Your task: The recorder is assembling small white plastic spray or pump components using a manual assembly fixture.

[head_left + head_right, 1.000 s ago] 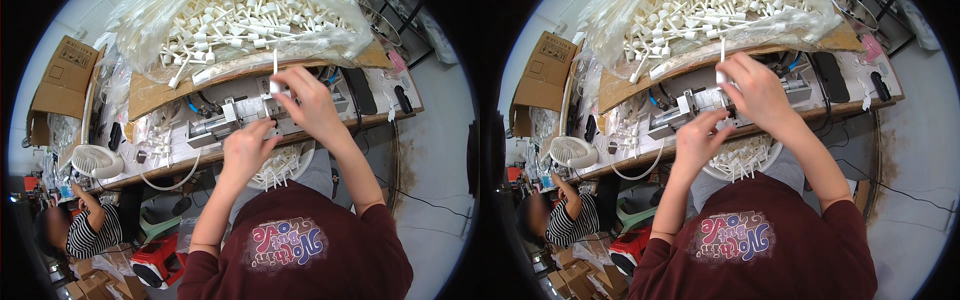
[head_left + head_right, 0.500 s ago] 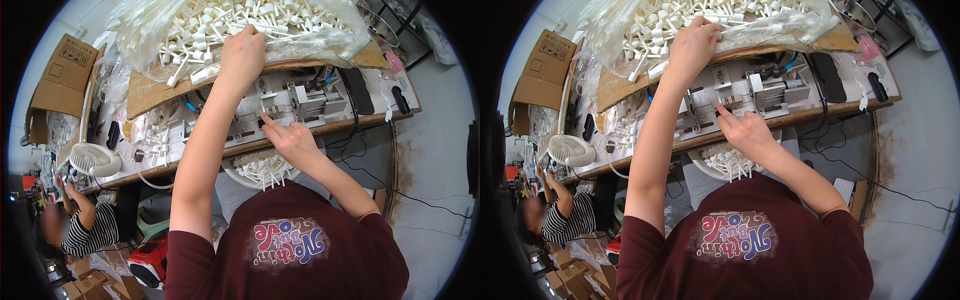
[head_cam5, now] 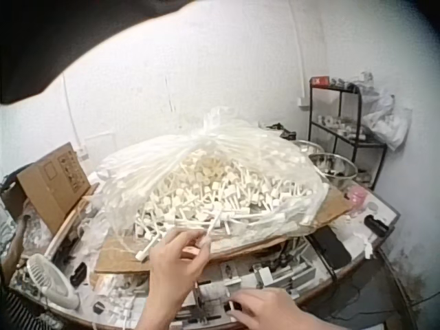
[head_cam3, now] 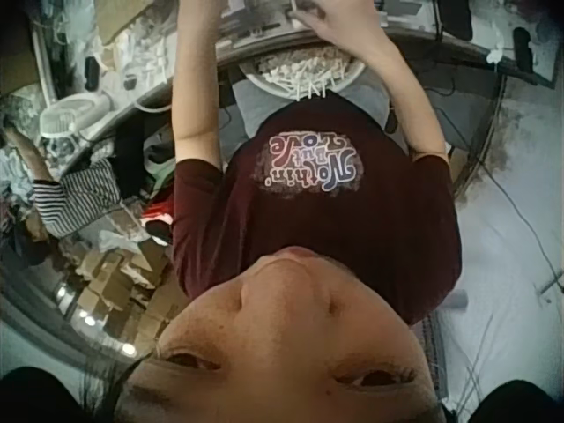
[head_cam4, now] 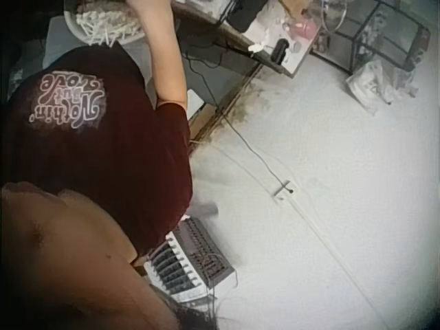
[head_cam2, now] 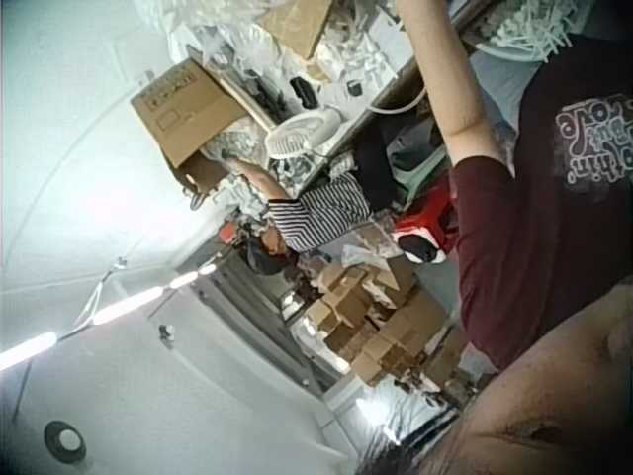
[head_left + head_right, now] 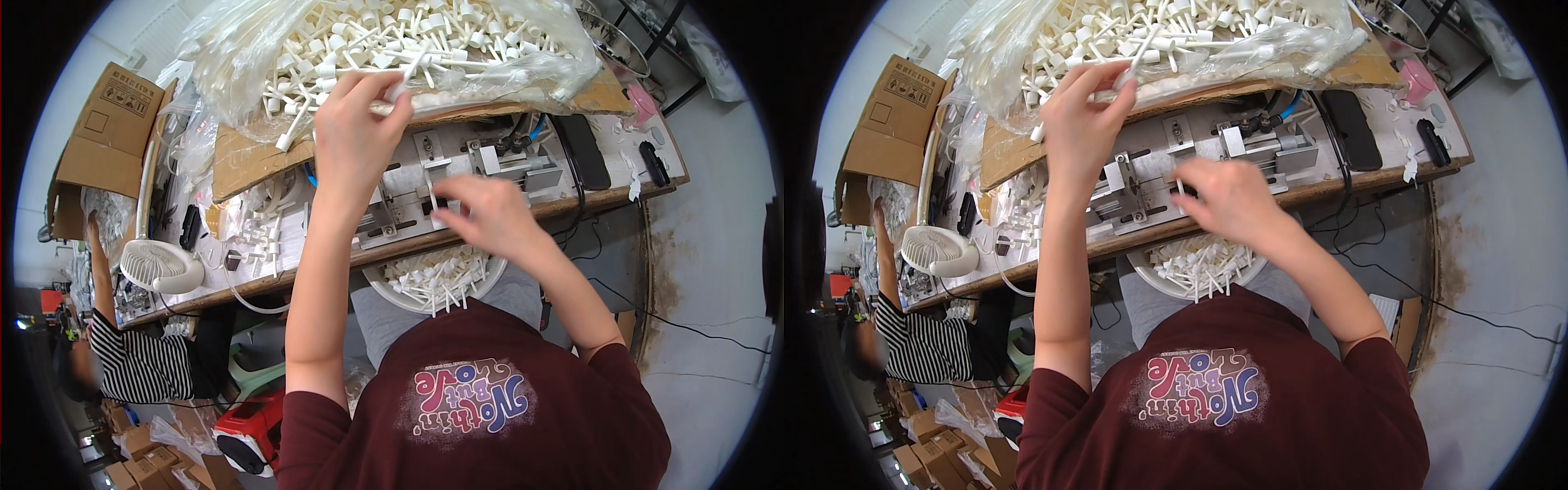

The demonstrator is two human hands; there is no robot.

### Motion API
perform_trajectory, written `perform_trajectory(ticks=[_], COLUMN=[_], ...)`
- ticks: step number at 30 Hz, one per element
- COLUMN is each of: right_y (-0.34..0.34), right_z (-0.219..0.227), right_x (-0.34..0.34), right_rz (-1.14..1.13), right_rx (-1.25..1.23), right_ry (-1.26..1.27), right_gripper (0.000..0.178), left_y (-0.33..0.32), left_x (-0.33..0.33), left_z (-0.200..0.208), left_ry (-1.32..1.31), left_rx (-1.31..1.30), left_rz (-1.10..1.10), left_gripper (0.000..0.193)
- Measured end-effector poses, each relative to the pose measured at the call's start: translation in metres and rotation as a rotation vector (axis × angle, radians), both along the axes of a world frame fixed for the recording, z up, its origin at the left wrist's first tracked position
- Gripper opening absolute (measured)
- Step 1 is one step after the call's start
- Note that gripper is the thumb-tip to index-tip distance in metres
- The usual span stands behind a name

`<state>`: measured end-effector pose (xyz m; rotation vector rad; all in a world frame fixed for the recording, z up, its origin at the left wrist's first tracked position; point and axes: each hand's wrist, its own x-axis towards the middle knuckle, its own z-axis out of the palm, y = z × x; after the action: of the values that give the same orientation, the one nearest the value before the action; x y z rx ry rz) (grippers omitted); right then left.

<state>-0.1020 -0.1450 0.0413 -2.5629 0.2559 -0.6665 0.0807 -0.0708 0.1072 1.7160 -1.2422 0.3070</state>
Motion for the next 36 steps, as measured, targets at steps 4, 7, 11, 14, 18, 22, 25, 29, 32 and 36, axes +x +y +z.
perform_trajectory(ticks=[4, 7, 11, 14, 18, 22, 25, 29, 32, 36], right_y=[-0.042, -0.072, -0.098, -0.094, -0.107, -0.109, -0.097, -0.070, -0.053, -0.029], right_z=[0.031, 0.051, 0.056, 0.060, 0.044, 0.043, 0.056, 0.074, 0.060, 0.021], right_x=[0.029, 0.070, 0.115, 0.131, 0.130, 0.106, 0.081, 0.047, 0.024, -0.012], right_rz=[-0.116, -0.170, -0.237, -0.296, -0.206, -0.153, -0.114, -0.043, 0.007, -0.006], right_rx=[-0.036, -0.201, -0.381, -0.459, -0.568, -0.450, -0.152, 0.477, 0.749, 0.454], right_ry=[-0.346, -0.405, -0.148, 0.156, -0.042, -0.200, -0.242, -0.043, -0.113, -0.158], right_gripper=[0.021, 0.023, 0.037, 0.035, 0.023, 0.020, 0.020, 0.021, 0.023, 0.028], left_y=[0.041, 0.063, 0.077, 0.081, 0.076, 0.067, 0.061, 0.064, 0.065, 0.062], left_x=[-0.032, -0.053, -0.075, -0.083, -0.086, -0.082, -0.078, -0.077, -0.076, -0.061], left_z=[-0.003, -0.022, -0.056, -0.086, -0.110, -0.112, -0.108, -0.106, -0.101, -0.079], left_ry=[0.201, 0.272, 0.252, 0.037, -0.182, -0.280, -0.284, -0.252, -0.277, 0.037], left_rx=[0.021, 0.069, 0.183, 0.313, 0.354, 0.346, 0.371, 0.417, 0.435, 0.370], left_rz=[-0.069, -0.159, -0.175, -0.102, -0.050, -0.041, -0.055, -0.033, -0.036, -0.140], left_gripper=[0.019, 0.025, 0.027, 0.027, 0.028, 0.029, 0.028, 0.027, 0.025, 0.027])
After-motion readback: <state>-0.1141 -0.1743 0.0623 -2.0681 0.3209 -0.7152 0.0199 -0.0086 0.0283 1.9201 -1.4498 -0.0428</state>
